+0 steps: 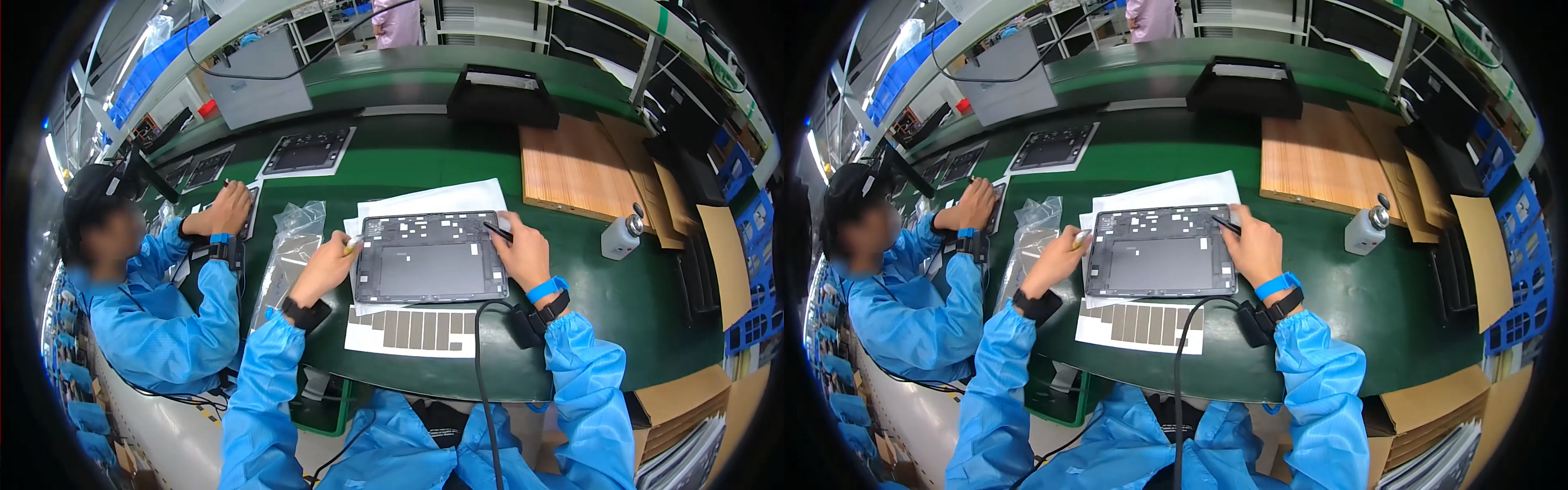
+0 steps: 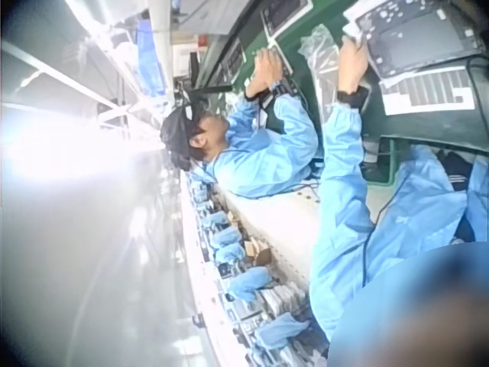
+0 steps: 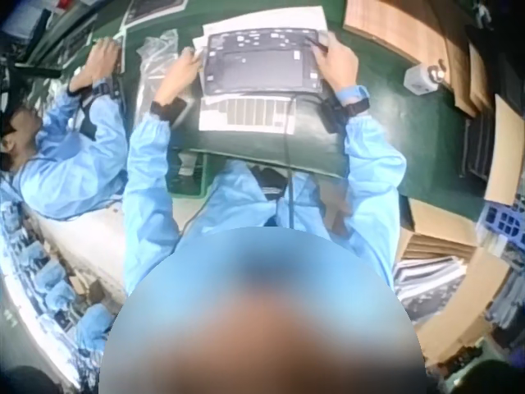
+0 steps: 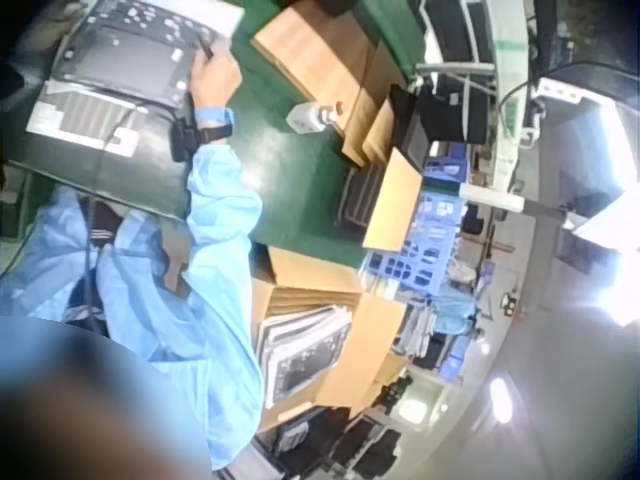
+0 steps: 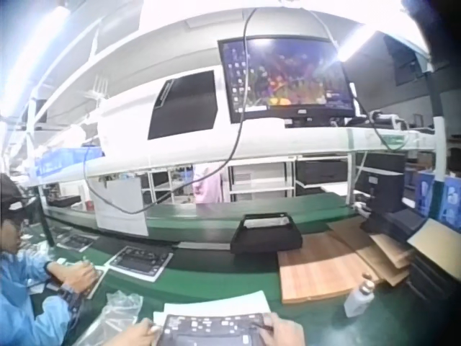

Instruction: Applying adhesive strips and small components to electronic housing panels.

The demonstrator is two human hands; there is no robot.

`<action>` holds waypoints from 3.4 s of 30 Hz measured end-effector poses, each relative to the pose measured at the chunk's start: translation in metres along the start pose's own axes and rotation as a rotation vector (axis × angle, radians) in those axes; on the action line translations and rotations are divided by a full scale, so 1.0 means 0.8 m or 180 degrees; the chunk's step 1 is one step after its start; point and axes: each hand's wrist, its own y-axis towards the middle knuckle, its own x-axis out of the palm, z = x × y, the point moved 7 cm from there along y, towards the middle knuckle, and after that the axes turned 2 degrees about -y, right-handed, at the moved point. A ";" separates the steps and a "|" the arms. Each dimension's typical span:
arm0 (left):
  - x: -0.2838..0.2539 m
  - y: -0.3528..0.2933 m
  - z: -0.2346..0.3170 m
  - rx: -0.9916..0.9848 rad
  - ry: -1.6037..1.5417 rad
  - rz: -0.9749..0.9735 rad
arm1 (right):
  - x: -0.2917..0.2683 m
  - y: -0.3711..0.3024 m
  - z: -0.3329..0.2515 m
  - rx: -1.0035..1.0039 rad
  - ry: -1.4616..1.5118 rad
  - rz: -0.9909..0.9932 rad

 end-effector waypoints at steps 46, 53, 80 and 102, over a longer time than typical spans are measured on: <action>0.083 -0.175 0.143 0.2468 0.1631 -0.1301 | 0.012 0.005 0.014 -0.0004 0.0099 0.0182; 0.105 -0.251 0.170 0.2367 0.0891 -0.1277 | 0.001 -0.005 0.004 -0.0138 0.0110 0.0192; 0.043 -0.125 0.166 0.0036 -0.4228 -0.1863 | -0.125 -0.052 -0.084 -0.0391 0.2441 -0.0022; 0.068 0.002 0.059 0.1522 0.0799 0.0263 | 0.001 0.069 -0.070 0.0147 0.0100 -0.1267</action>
